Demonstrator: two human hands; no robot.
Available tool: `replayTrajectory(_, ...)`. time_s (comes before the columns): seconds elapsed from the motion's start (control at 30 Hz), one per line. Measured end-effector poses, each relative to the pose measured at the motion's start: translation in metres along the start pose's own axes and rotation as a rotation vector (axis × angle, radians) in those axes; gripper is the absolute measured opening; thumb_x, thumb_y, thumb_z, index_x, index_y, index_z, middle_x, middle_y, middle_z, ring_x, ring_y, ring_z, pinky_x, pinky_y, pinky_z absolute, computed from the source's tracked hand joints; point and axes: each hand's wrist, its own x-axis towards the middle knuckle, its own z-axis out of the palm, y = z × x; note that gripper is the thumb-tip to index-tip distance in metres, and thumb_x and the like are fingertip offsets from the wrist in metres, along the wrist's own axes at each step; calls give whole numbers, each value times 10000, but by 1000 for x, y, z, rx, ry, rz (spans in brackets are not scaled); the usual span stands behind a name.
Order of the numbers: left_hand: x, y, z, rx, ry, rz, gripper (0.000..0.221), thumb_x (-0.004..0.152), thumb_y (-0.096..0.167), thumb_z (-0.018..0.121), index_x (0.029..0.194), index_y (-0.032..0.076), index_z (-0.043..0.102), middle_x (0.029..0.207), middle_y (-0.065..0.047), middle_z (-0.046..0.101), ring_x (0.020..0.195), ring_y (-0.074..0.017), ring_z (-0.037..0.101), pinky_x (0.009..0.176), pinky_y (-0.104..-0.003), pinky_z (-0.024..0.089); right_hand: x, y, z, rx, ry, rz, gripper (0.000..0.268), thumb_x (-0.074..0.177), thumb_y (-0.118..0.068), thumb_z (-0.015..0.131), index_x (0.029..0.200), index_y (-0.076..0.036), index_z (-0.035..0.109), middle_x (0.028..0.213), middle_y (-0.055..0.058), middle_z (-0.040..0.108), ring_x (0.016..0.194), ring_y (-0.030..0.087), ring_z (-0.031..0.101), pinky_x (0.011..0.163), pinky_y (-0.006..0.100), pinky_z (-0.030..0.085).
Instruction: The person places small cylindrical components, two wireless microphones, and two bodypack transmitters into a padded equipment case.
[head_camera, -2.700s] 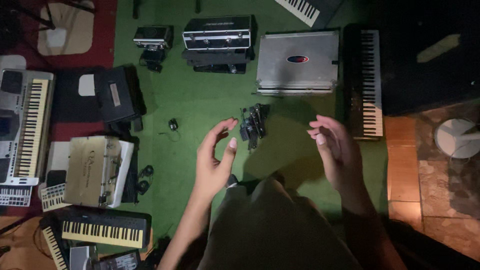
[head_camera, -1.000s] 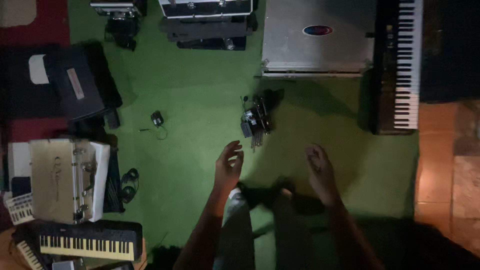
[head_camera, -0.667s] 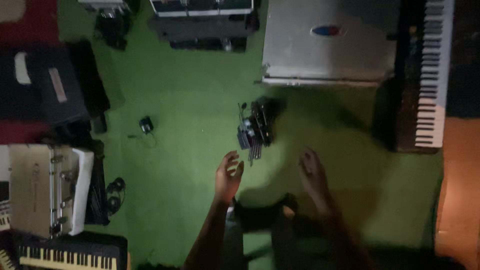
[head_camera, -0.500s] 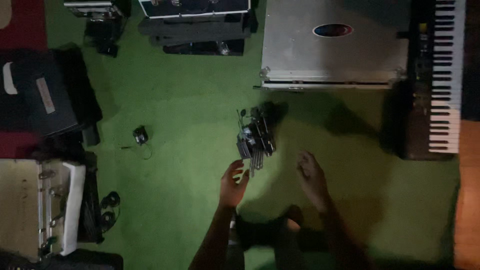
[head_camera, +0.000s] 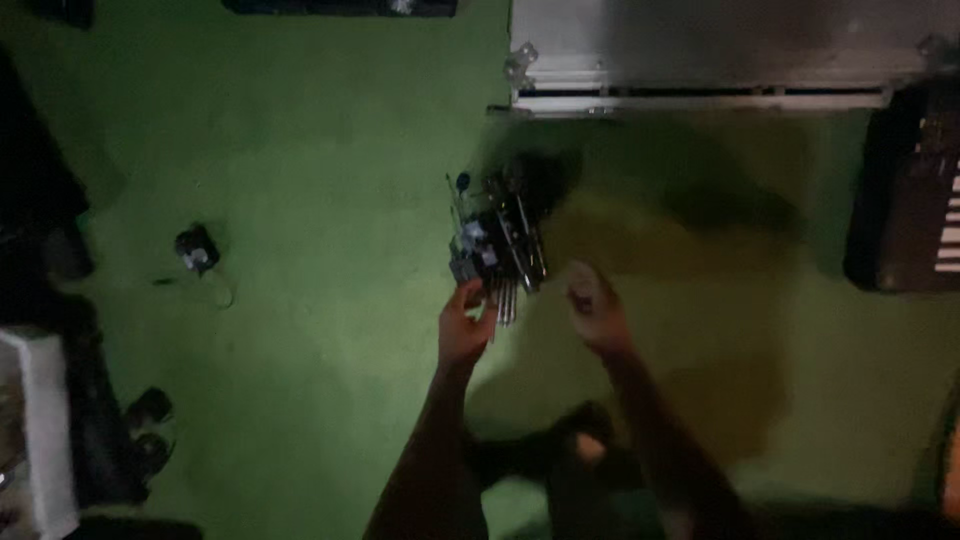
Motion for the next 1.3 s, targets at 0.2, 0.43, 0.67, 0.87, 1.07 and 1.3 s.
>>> replayTrajectory(0.2,25,-45,46,61,20,83,480,910,250,767,1314,36,620,1105,-169,749,995,-276,747,815,-419,617,23,43,15,-220,-86,243,516,1036,-146,653,1509,-124,449,1397,120,625,1113,262,689,851,388,578)
replayTrajectory(0.43,74,-80,75,189,-69,-19,495,924,283,754,1312,60,542,981,-185,753,871,-300,745,784,-405,580,51,62,42,-402,-65,47,468,983,-189,694,1400,-69,519,1301,148,657,1085,274,681,902,404,568)
replayTrajectory(0.67,89,-105,106,187,-8,-85,579,853,289,793,1261,21,483,1140,-227,686,1041,-367,701,862,-461,572,56,64,72,-133,-104,-25,407,954,-125,637,1325,-3,522,1126,169,672,962,282,684,769,410,583)
replayTrajectory(0.87,94,-113,107,157,-22,-191,716,842,385,804,1335,14,440,1226,-240,663,1138,-443,651,920,-496,540,76,91,85,-134,-189,89,227,1047,-181,538,1189,-14,598,971,161,712,840,257,676,703,381,547)
replayTrajectory(1.07,78,-130,111,52,-13,85,670,900,357,762,1402,17,477,1286,-269,631,1154,-469,633,909,-496,534,63,104,93,-293,-297,-187,223,1055,-191,537,976,-29,668,911,140,706,768,216,666,681,355,565)
replayTrajectory(1.3,74,-80,74,271,-42,-109,486,966,485,655,1151,45,747,1066,-210,747,1005,-415,696,834,-494,557,49,11,86,326,-224,215,383,1039,-279,576,1289,7,535,1031,92,709,860,171,691,745,361,588)
